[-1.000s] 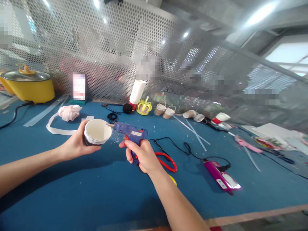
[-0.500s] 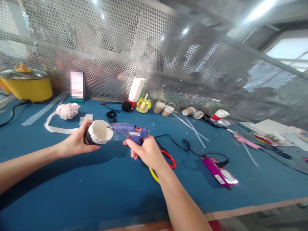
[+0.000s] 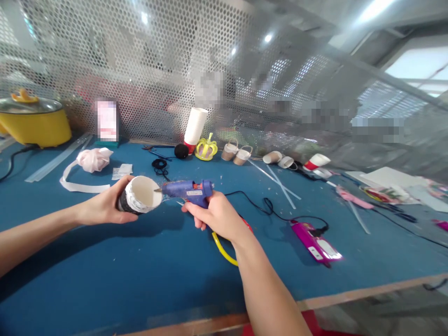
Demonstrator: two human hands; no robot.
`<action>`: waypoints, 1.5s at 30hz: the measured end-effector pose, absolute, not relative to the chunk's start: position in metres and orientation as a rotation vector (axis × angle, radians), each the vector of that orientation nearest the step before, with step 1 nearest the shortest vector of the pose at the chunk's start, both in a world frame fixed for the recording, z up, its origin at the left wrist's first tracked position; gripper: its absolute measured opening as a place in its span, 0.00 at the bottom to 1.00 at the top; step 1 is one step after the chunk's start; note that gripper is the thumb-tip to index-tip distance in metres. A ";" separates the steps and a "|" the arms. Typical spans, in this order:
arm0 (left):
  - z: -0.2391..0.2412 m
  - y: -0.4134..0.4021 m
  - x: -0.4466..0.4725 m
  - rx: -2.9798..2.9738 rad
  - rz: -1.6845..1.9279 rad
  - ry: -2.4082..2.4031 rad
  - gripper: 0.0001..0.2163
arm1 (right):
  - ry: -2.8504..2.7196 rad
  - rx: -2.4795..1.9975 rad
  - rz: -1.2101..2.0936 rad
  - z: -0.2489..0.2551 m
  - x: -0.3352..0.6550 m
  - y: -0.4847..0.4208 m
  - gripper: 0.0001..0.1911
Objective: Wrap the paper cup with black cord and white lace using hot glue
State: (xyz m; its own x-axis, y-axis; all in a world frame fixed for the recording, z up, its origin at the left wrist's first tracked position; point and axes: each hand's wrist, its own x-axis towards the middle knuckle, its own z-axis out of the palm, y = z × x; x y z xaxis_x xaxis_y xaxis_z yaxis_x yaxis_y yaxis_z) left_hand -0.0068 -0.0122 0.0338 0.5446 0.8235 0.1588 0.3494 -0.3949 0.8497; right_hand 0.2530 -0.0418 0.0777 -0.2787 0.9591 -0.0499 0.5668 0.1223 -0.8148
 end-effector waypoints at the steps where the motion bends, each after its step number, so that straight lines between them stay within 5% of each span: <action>1: 0.034 -0.012 -0.007 1.985 0.744 0.950 0.27 | -1.900 -1.468 1.032 0.078 0.253 -0.042 0.12; 11: 0.032 -0.012 -0.007 2.015 0.820 0.917 0.33 | -1.725 -1.335 1.173 0.075 0.252 -0.040 0.12; 16: 0.027 -0.010 -0.008 1.956 0.863 0.835 0.28 | -1.496 -1.204 1.205 0.070 0.247 -0.040 0.11; 26: 0.032 -0.014 -0.001 2.038 1.043 1.145 0.26 | -1.751 -1.430 0.715 0.073 0.236 -0.050 0.16; 45: 0.036 -0.019 0.000 2.099 0.999 1.129 0.24 | -1.772 -1.476 0.601 0.068 0.234 -0.050 0.12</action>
State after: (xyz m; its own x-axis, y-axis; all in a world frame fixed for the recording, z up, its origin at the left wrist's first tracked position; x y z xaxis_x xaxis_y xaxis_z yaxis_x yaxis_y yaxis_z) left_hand 0.0003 -0.0187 0.0361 0.3711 0.8605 0.3490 0.4516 -0.4957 0.7419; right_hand 0.2338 -0.0504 0.0678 -0.0637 0.9682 0.2420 0.6212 0.2282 -0.7496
